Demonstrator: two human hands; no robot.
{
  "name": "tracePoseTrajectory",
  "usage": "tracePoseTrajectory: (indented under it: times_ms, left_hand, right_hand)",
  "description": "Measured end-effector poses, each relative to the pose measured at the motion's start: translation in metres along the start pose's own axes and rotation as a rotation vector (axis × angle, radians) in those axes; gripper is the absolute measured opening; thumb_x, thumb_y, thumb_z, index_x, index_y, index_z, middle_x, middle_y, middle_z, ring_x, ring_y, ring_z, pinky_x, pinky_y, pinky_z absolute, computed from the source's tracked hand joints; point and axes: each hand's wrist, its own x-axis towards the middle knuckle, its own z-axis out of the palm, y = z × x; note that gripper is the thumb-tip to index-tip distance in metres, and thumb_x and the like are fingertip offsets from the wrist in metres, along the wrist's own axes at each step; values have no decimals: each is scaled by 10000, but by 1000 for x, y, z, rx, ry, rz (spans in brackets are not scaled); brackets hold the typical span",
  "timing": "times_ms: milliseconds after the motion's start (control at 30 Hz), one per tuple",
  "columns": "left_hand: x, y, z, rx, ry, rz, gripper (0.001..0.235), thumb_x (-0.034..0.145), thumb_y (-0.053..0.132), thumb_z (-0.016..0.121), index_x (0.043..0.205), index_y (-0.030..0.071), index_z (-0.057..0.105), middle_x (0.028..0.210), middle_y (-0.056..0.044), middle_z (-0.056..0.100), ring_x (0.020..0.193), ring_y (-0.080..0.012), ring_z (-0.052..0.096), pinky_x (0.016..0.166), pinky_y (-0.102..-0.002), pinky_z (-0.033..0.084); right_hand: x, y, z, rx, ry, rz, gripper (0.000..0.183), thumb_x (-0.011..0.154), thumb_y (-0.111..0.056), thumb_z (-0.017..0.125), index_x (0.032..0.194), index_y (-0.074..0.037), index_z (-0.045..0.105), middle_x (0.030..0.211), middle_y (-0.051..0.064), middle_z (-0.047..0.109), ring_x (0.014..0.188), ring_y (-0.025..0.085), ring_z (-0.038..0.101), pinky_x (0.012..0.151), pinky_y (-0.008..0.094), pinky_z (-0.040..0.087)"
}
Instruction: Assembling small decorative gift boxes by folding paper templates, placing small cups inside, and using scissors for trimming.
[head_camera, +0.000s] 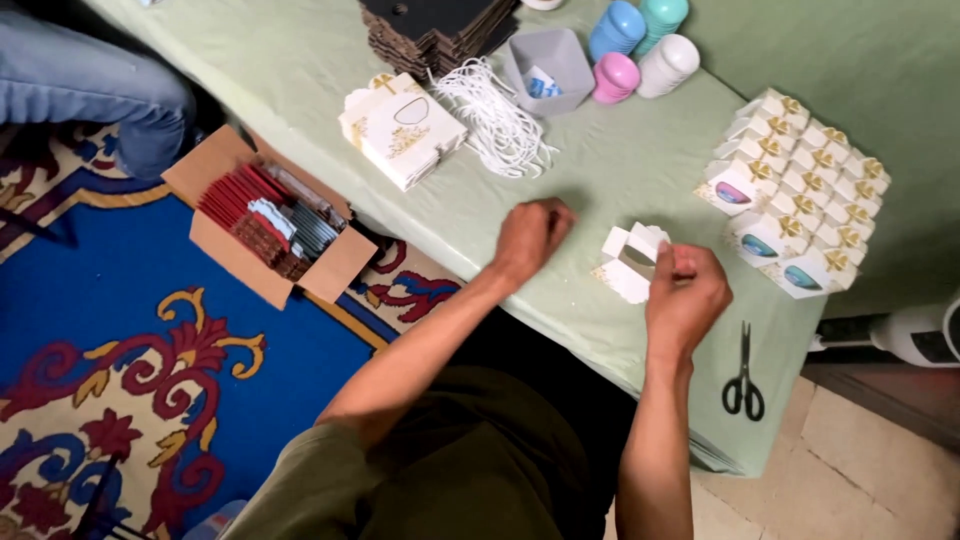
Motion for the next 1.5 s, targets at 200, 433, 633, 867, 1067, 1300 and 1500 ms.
tracePoseTrajectory:
  times_ms: [200, 433, 633, 867, 1067, 1300, 1500]
  left_hand:
    - [24, -44, -53, 100, 167, -78, 130, 924, 128, 663, 986, 120, 777, 875, -195, 745, 869, -444, 733, 791, -568, 605]
    - [72, -80, -42, 282, 169, 132, 133, 892, 170, 712, 1008, 186, 775, 908, -66, 729, 923, -301, 741, 833, -448, 625]
    - [105, -114, -12, 487, 186, 404, 178, 857, 113, 728, 1020, 145, 791, 988, -114, 703, 985, -321, 712, 921, -447, 588]
    - [106, -118, -15, 553, 152, 448, 119, 908, 170, 710, 994, 148, 790, 974, -71, 657, 953, -270, 674, 894, -409, 539]
    - [107, -128, -13, 548, 158, 463, 125, 889, 209, 740, 993, 156, 787, 988, -63, 663, 974, -263, 670, 909, -407, 518]
    - [106, -124, -21, 559, 199, 407, 107, 901, 230, 736, 995, 206, 782, 979, -30, 697, 984, -223, 689, 930, -379, 495]
    - [106, -129, -24, 487, 244, 440, 111, 935, 235, 714, 1029, 218, 770, 910, -19, 695, 953, -206, 700, 910, -355, 504]
  right_hand:
    - [12, -50, 90, 298, -193, -81, 94, 883, -32, 790, 962, -84, 787, 833, 144, 738, 775, 328, 697, 763, 400, 557]
    - [27, -12, 233, 205, -318, 92, 47, 839, -138, 792, 877, -161, 775, 755, 55, 754, 660, 244, 734, 635, 361, 600]
    - [32, -10, 261, 14, -298, 150, 153, 786, -202, 836, 879, -127, 740, 772, 63, 756, 829, 296, 763, 773, 447, 609]
    - [28, -14, 274, 24, -339, 159, 94, 816, -133, 770, 878, -171, 710, 828, 30, 775, 914, 292, 754, 827, 454, 613]
    - [29, -28, 237, 134, -363, 131, 70, 836, -105, 717, 884, -150, 692, 797, 65, 756, 815, 299, 746, 735, 452, 606]
    - [35, -57, 148, 432, -528, 241, 161, 930, -103, 603, 990, -191, 724, 770, 67, 718, 638, 144, 654, 583, 309, 583]
    - [44, -87, 64, 814, -557, 422, 217, 963, -22, 581, 1103, -28, 747, 886, 96, 608, 767, 157, 651, 650, 272, 619]
